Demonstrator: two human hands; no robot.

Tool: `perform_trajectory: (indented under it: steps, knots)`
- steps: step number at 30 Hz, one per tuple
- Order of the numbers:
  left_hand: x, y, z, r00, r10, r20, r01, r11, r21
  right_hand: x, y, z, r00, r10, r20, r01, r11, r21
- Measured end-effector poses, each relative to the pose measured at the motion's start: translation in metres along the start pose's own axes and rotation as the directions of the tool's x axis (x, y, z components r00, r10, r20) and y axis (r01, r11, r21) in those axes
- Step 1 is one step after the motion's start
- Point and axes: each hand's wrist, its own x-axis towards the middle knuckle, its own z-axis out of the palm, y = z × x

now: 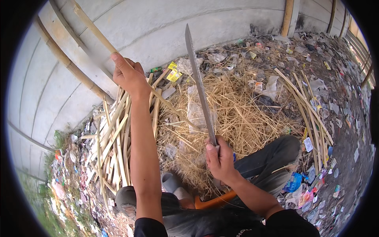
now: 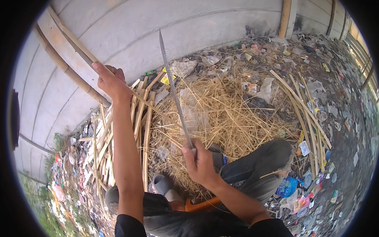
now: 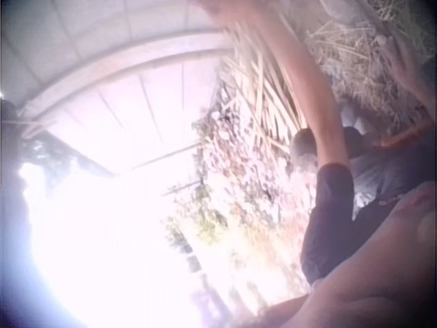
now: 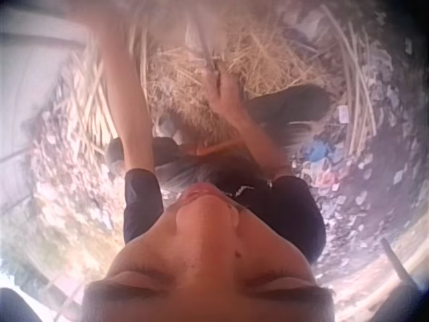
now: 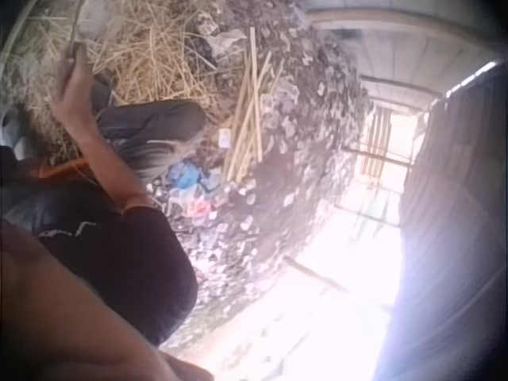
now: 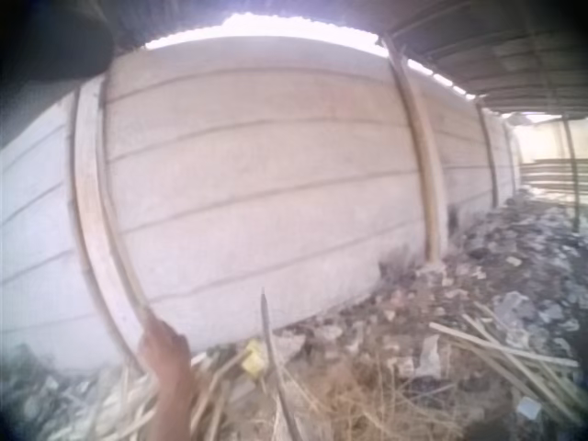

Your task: The person sits on the ground and uses a knife to split long bamboo poles into thin strips. They hold the bamboo with one hand and use the knife to slice along the length of the pole, separating it into multiple pieces.

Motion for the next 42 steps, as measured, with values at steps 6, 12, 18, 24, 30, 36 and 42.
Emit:
perform_trajectory:
  steps: [6,12,18,24,30,36,42]
  knots:
    - [-0.002,0.009,0.014,0.998,0.032,0.052,-0.033,0.999,0.016,-0.02,0.065,0.008,0.991,0.136,-0.016,-0.137,0.979,-0.154]
    - [0.0,-0.005,0.001,0.996,0.073,0.056,-0.072,0.997,-0.014,0.015,0.053,-0.015,0.932,0.358,-0.048,-0.36,0.911,-0.201]
    - [0.003,-0.015,0.014,0.996,0.072,0.046,-0.071,0.997,-0.016,0.026,-0.036,-0.007,0.982,0.047,-0.183,-0.02,0.989,0.146]
    - [-0.005,-0.024,0.033,0.995,0.064,0.076,-0.061,0.997,-0.041,-0.013,0.075,-0.003,0.992,0.123,-0.014,-0.123,0.964,-0.237]
    - [-0.002,-0.022,0.022,0.995,0.072,0.071,-0.072,0.997,0.0,0.016,0.033,-0.013,0.944,0.328,0.036,-0.321,0.939,-0.123]
    - [-0.005,-0.024,0.029,0.996,0.078,0.05,-0.077,0.997,-0.017,-0.005,0.016,0.014,0.985,-0.103,-0.139,0.116,0.989,0.088]
    - [-0.007,-0.023,0.031,0.996,0.092,-0.003,-0.091,0.994,0.066,-0.016,0.122,-0.007,0.717,0.686,0.126,-0.687,0.725,-0.037]
